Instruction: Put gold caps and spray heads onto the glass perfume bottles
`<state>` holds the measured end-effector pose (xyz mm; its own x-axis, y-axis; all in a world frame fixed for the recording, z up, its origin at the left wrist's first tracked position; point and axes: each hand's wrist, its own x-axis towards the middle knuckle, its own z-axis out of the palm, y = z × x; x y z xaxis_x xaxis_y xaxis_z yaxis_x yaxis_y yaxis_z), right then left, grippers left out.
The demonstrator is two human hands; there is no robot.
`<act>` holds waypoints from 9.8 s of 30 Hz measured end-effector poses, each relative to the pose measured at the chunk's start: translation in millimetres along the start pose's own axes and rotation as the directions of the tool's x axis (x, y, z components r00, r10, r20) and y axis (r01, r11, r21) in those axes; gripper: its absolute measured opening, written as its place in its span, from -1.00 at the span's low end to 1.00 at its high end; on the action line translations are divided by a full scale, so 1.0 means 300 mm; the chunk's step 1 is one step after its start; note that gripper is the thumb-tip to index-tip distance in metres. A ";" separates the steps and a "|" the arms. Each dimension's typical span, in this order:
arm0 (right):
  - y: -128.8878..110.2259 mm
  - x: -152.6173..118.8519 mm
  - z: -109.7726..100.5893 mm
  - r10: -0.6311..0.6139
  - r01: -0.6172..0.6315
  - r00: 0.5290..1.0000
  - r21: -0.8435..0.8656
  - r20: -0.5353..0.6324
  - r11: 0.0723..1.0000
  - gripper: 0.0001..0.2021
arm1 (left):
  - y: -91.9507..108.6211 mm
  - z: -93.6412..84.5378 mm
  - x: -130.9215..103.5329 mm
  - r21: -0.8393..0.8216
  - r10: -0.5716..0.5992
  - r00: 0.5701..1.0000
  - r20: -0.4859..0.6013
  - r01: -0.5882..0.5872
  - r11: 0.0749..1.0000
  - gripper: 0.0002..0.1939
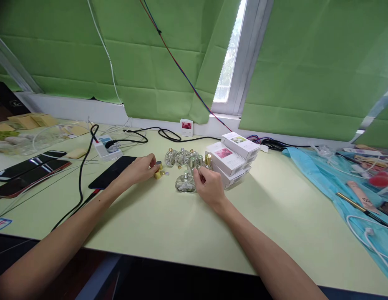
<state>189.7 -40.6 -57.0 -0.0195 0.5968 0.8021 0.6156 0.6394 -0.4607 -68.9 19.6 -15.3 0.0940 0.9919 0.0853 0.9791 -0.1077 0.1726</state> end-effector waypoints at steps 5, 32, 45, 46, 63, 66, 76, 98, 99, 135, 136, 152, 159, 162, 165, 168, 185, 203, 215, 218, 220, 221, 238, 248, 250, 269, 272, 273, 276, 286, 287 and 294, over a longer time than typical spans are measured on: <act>0.001 -0.001 0.003 -0.012 0.012 1.000 0.015 -0.001 1.000 -0.54 | 0.001 0.011 0.002 -0.057 0.013 1.000 -0.010 -0.014 0.998 -0.87; -0.002 -0.009 0.003 -0.046 0.044 0.998 0.029 0.038 0.999 -0.55 | 0.053 0.025 -0.023 -0.312 0.248 0.969 -0.022 -0.242 0.919 -0.59; -0.005 -0.010 0.001 -0.039 0.037 0.998 0.030 0.053 0.999 -0.55 | 0.040 0.025 -0.005 -0.348 0.310 0.951 0.005 -0.289 0.892 -0.73; -0.006 -0.010 0.001 -0.034 0.033 0.998 0.029 0.057 0.999 -0.54 | 0.041 0.025 -0.005 -0.350 0.310 0.951 0.002 -0.290 0.891 -0.76; -0.008 -0.009 -0.001 -0.032 0.030 0.997 0.035 0.068 0.999 -0.53 | 0.038 -0.009 -0.020 -0.337 0.234 0.971 -0.047 -0.236 0.911 -0.90; -0.008 -0.009 0.000 -0.019 0.017 0.997 0.031 0.078 0.999 -0.53 | 0.045 -0.010 -0.024 -0.336 0.225 0.970 -0.089 -0.242 0.910 -0.89; -0.009 -0.008 0.000 -0.025 0.024 0.998 0.018 0.065 1.000 -0.53 | 0.115 -0.022 -0.061 -0.726 0.183 0.962 -0.205 -0.274 0.630 -0.65; -0.021 -0.010 -0.007 0.047 -0.052 0.998 0.102 0.050 0.993 -0.67 | 0.217 0.024 -0.108 -0.949 0.170 0.951 0.258 0.283 -0.140 -0.73; -0.022 -0.010 -0.007 0.042 -0.047 0.998 0.105 0.049 0.993 -0.68 | 0.218 0.026 -0.108 -0.948 0.158 0.953 0.259 0.282 -0.149 -0.72; -0.033 -0.022 0.001 0.063 -0.074 0.994 0.130 0.087 0.989 -0.94 | 0.245 0.104 -0.149 -0.464 0.227 0.630 -0.743 -0.728 0.505 -0.81; -0.033 -0.022 0.001 0.063 -0.075 0.994 0.134 0.089 0.988 -0.94 | 0.247 0.104 -0.148 -0.445 0.238 0.614 -0.753 -0.741 0.503 -0.81; -0.028 -0.028 0.002 0.085 -0.103 0.989 0.144 0.124 0.984 -0.93 | 0.260 0.115 -0.152 -0.332 0.358 0.537 -0.764 -0.803 0.494 -0.84; -0.027 -0.029 0.004 0.093 -0.112 0.988 0.156 0.124 0.981 -0.94 | 0.253 0.130 -0.149 -0.328 0.403 0.557 -0.726 -0.796 0.510 -0.83; -0.028 -0.029 0.005 0.094 -0.114 0.987 0.156 0.130 0.981 -0.94 | 0.253 0.131 -0.152 -0.343 0.400 0.580 -0.710 -0.780 0.523 -0.83; -0.028 -0.027 0.005 0.090 -0.111 0.987 0.159 0.133 0.981 -0.94 | 0.253 0.129 -0.156 -0.352 0.399 0.597 -0.696 -0.768 0.535 -0.84; -0.029 -0.026 0.004 0.089 -0.110 0.986 0.153 0.141 0.982 -0.94 | 0.253 0.129 -0.158 -0.355 0.405 0.604 -0.686 -0.764 0.538 -0.84; -0.030 -0.026 0.002 0.049 -0.067 0.990 0.134 0.136 0.989 -0.94 | 0.251 0.128 -0.161 -0.371 0.422 0.616 -0.665 -0.763 0.529 -0.85; -0.034 -0.026 -0.002 -0.006 -0.020 0.987 0.156 0.164 0.988 -0.83 | 0.255 0.109 -0.162 -0.355 0.444 0.586 -0.678 -0.790 0.500 -0.90; -0.035 -0.030 0.001 -0.026 0.000 0.986 0.155 0.164 0.988 -0.82 | 0.254 0.110 -0.164 -0.379 0.433 0.615 -0.659 -0.769 0.515 -0.89; -0.034 -0.033 0.003 -0.022 -0.004 0.986 0.149 0.167 0.989 -0.82 | 0.255 0.111 -0.164 -0.384 0.434 0.618 -0.656 -0.768 0.513 -0.88; -0.034 -0.033 0.004 -0.018 -0.008 0.985 0.153 0.171 0.988 -0.81 | 0.255 0.110 -0.165 -0.386 0.434 0.621 -0.653 -0.766 0.514 -0.88; -0.034 -0.033 0.004 -0.016 -0.011 0.985 0.155 0.173 0.988 -0.81 | 0.255 0.109 -0.165 -0.387 0.435 0.621 -0.651 -0.766 0.514 -0.88; -0.036 -0.032 0.005 0.001 -0.029 0.980 0.136 0.200 0.990 -0.86 | 0.257 0.107 -0.167 -0.439 0.439 0.659 -0.610 -0.743 0.505 -0.85; -0.029 -0.033 0.006 0.015 -0.045 0.973 0.122 0.232 0.991 -0.91 | 0.256 0.105 -0.168 -0.419 0.445 0.660 -0.606 -0.739 0.527 -0.86; -0.029 -0.032 0.006 0.017 -0.046 0.972 0.118 0.236 0.992 -0.92 | 0.256 0.106 -0.168 -0.414 0.447 0.655 -0.609 -0.743 0.525 -0.86; -0.026 -0.032 0.008 0.015 -0.039 0.973 0.097 0.232 0.995 -0.95 | 0.254 0.105 -0.168 -0.399 0.459 0.645 -0.611 -0.752 0.525 -0.85; -0.025 -0.031 0.008 0.014 -0.038 0.973 0.099 0.230 0.994 -0.95 | 0.255 0.103 -0.168 -0.394 0.462 0.647 -0.606 -0.749 0.533 -0.85; -0.024 -0.031 0.008 0.015 -0.040 0.973 0.100 0.232 0.994 -0.95 | 0.255 0.102 -0.168 -0.393 0.463 0.649 -0.604 -0.748 0.535 -0.86; -0.024 -0.031 0.007 0.017 -0.042 0.971 0.098 0.237 0.994 -0.94 | 0.254 0.103 -0.169 -0.395 0.465 0.651 -0.600 -0.746 0.536 -0.85; -0.028 -0.028 0.004 0.012 -0.033 0.971 0.080 0.241 0.996 -0.95 | 0.251 0.106 -0.170 -0.417 0.464 0.672 -0.577 -0.731 0.540 -0.83; -0.028 -0.028 0.004 0.016 -0.035 0.970 0.077 0.242 0.996 -0.95 | 0.251 0.105 -0.170 -0.417 0.465 0.673 -0.575 -0.730 0.541 -0.83; -0.022 -0.029 0.007 0.017 -0.038 0.968 0.079 0.249 0.996 -0.95 | 0.252 0.099 -0.172 -0.405 0.472 0.670 -0.573 -0.732 0.548 -0.84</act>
<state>184.0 -49.1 -61.8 -0.2040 0.7096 0.6744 0.5515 0.6525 -0.5197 5.6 -37.6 -35.8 0.4215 0.5752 0.7011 0.3947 -0.8124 0.4292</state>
